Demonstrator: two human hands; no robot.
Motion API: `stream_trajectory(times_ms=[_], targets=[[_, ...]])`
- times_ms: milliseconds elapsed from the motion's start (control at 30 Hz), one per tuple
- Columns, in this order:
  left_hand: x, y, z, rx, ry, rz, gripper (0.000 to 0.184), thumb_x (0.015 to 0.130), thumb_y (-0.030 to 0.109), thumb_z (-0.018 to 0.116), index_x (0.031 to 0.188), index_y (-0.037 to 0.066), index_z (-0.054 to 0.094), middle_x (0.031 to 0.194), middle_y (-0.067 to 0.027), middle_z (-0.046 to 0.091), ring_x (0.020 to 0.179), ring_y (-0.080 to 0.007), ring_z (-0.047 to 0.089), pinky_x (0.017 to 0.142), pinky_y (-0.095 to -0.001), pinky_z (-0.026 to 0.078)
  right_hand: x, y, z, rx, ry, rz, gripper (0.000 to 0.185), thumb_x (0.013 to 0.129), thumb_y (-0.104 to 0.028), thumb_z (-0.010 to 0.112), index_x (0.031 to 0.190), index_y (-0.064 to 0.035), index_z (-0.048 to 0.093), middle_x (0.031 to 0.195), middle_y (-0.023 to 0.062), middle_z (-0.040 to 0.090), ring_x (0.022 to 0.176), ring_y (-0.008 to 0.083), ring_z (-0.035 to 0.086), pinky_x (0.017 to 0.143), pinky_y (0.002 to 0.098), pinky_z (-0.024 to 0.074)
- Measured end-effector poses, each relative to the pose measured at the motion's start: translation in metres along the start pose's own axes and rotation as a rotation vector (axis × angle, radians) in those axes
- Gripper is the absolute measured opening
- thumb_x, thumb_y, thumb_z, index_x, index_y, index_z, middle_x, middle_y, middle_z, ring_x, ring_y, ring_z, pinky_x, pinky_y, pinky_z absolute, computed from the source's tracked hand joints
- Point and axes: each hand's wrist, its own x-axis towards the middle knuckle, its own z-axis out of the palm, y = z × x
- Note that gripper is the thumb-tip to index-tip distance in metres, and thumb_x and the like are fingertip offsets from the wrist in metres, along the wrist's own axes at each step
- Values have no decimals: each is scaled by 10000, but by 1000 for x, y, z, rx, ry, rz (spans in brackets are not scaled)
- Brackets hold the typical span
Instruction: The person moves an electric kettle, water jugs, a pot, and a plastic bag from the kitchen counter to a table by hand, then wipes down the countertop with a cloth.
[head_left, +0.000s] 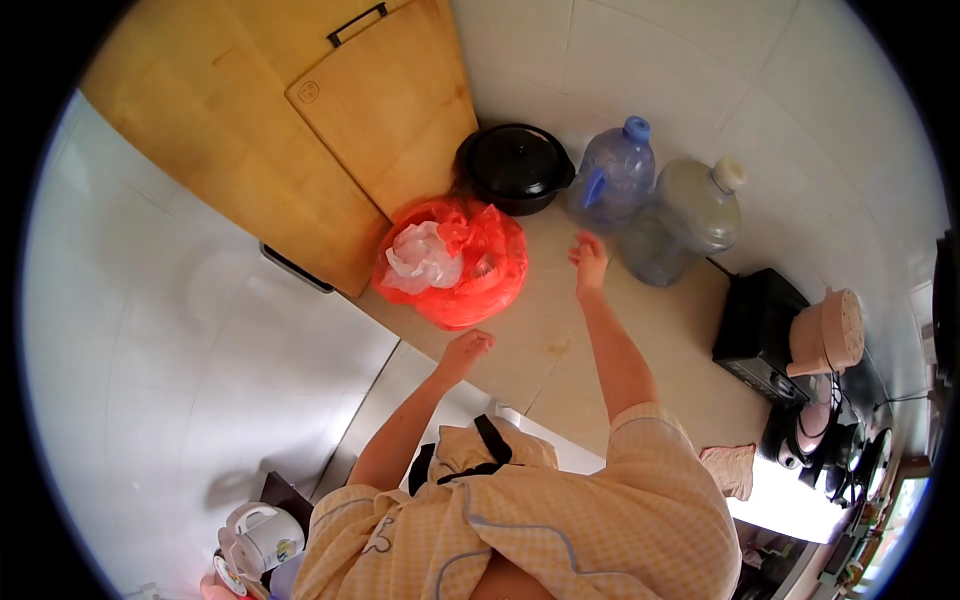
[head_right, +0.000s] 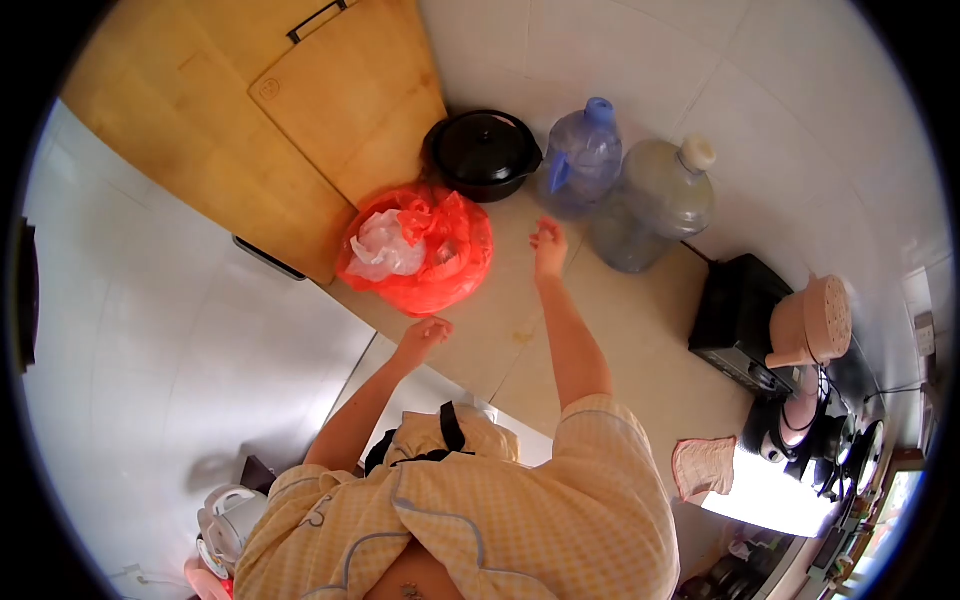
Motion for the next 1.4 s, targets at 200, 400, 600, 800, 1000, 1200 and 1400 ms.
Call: stream_trajectory(times_ms=[200,400,600,800,1000,1200,1400], targets=[[-4,-17,-3,-24,63,-116,196,893,160,468,961,-12,536,926,-81,602,850,-142,574,746,-265,468,88,-31,23,115,101,-24,440,785,-58,453,1220,-3,414,1095,113,506,775,192,593,639,294,483],[-15,-24,-12,18,146,-135,192,893,149,464,972,-15,528,940,-94,602,870,-153,580,744,-273,476,101,-58,30,263,-156,126,401,776,-82,473,1173,-23,446,1062,93,517,837,233,609,657,312,471],[-20,-25,-12,16,146,-150,182,893,139,454,958,-11,534,918,-90,603,823,-148,580,729,-264,473,92,-55,19,284,-126,117,325,768,-89,512,1092,-64,499,908,37,555,699,182,582,602,262,438],[-14,-14,-13,114,102,-103,167,873,135,466,933,1,544,820,-50,584,712,-122,546,663,-251,448,65,-53,-1,184,-40,155,204,739,-64,534,942,-64,527,775,28,526,524,129,496,482,243,394],[-8,-7,-14,93,71,-49,245,908,232,448,958,11,542,877,-63,572,761,-128,539,700,-262,441,33,-66,-17,215,8,201,137,698,-63,531,831,-35,510,649,32,468,407,92,353,381,239,298],[-11,-8,-9,42,97,-78,206,901,190,461,959,12,547,880,-57,574,790,-137,542,732,-270,446,4,-73,-24,201,-19,244,98,684,-91,536,695,5,519,565,40,465,377,87,328,357,244,259],[-17,-6,-13,70,76,-107,171,883,136,469,978,17,548,917,-55,584,834,-137,554,764,-267,444,-4,-118,-19,28,-46,223,276,736,-258,565,678,10,541,579,63,518,362,76,319,350,232,247]])
